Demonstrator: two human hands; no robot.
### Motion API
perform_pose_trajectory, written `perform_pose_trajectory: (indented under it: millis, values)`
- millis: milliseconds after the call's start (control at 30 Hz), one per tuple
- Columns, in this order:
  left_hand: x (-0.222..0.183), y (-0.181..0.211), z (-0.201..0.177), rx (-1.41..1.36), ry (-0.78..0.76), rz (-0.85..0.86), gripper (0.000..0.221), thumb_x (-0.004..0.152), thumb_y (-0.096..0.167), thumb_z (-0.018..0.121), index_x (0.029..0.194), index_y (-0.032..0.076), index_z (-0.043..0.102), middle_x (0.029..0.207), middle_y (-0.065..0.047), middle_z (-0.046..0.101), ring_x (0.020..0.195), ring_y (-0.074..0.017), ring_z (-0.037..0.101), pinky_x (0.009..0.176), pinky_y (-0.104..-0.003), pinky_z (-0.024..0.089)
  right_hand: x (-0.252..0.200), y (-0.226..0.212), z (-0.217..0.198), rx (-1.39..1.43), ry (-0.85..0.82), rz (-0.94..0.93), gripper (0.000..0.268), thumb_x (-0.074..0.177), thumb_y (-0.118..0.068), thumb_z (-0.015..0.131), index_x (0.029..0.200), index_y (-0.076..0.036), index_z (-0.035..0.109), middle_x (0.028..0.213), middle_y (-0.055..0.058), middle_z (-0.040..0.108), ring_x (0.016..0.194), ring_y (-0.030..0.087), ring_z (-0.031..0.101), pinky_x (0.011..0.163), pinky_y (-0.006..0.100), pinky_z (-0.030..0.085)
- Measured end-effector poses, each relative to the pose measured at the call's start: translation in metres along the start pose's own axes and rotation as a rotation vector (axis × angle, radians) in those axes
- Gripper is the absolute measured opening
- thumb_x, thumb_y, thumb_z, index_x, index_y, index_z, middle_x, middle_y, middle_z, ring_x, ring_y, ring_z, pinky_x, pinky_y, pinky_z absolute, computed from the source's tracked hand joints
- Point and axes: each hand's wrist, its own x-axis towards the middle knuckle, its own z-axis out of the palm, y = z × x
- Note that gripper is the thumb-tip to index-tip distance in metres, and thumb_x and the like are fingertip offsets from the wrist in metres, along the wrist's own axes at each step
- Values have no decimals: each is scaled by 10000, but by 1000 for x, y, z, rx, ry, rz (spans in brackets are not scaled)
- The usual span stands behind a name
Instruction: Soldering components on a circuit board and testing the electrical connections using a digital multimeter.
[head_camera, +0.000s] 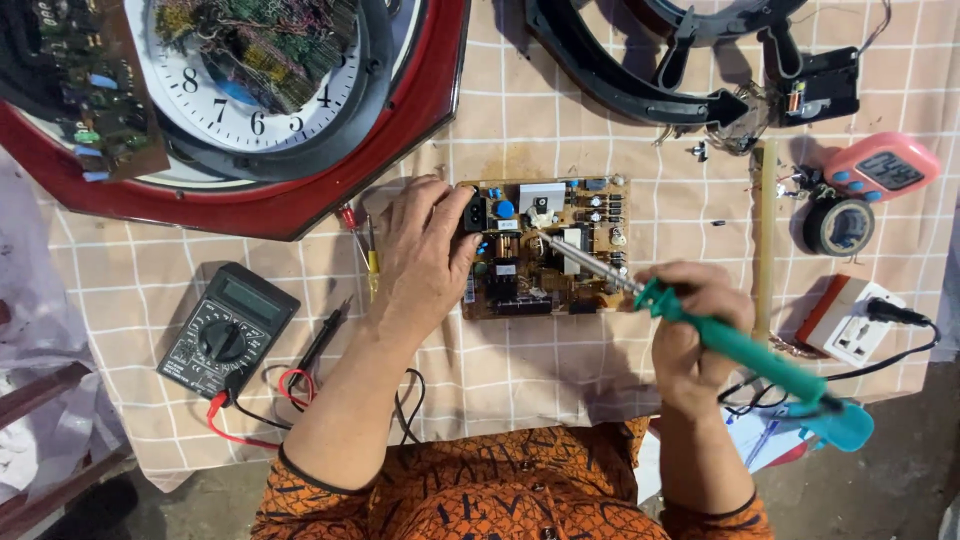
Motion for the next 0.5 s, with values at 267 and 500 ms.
perform_pose_trajectory:
  millis: [267,500]
  values:
    - [1,0,2,-1,-3,-13,375,834,256,542,1188,150,473,1075,-83,441,1104,-272,424,843,-420,367,34,11,4,236,9,373,235,915,-313,386,925,-100,289,985,192,473,835,221,571,593,226,498]
    - [1,-1,5,50,15,5,371,843,279,528,1193,169,468,1077,-68,437,1090,-259,436,823,-403,377,33,23,4,278,-19,436,274,903,-355,389,931,-102,288,986,200,474,830,203,564,578,210,493]
